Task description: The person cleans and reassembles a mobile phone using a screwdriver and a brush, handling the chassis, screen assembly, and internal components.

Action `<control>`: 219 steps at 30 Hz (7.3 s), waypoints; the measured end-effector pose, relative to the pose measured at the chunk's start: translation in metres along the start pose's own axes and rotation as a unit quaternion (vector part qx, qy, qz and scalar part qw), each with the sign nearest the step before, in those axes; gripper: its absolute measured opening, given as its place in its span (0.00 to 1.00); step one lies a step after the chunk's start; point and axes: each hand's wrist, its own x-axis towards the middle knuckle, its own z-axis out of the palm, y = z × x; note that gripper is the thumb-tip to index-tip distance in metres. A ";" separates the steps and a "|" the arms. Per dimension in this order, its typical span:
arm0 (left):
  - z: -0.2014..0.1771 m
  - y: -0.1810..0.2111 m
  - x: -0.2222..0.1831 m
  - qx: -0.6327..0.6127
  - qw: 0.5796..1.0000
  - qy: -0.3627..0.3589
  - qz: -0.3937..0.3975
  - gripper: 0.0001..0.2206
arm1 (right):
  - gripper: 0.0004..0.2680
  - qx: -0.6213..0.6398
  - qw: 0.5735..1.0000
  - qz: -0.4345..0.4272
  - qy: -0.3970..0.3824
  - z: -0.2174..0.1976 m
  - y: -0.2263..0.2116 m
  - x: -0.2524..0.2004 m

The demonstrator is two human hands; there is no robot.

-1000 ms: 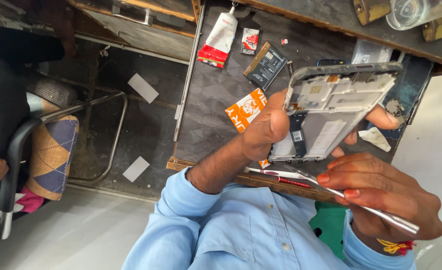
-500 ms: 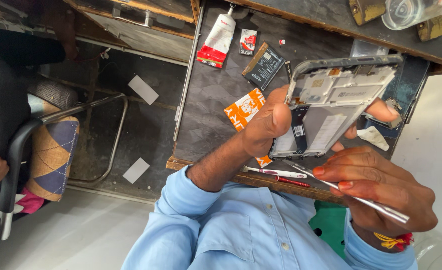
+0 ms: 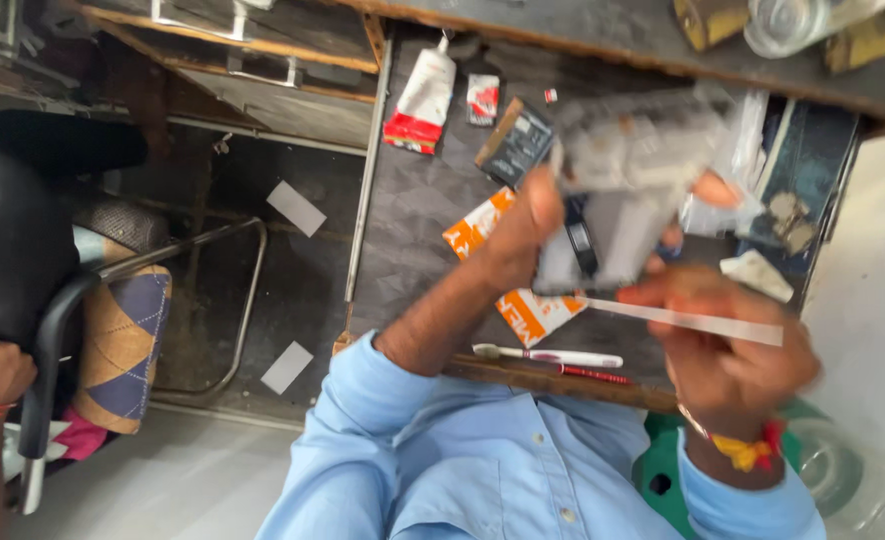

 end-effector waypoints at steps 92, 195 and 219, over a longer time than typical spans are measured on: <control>-0.103 -0.068 -0.007 -0.298 0.919 0.243 0.091 0.44 | 0.08 -0.104 0.979 -0.163 -0.058 0.015 0.089 -0.003; -0.078 -0.060 -0.014 -0.184 0.983 -0.015 -0.001 0.39 | 0.09 -0.083 0.982 -0.136 -0.098 0.014 0.087 -0.002; -0.073 -0.036 -0.018 -0.096 0.995 0.012 -0.006 0.45 | 0.06 -0.108 0.992 0.058 -0.041 -0.005 0.075 0.012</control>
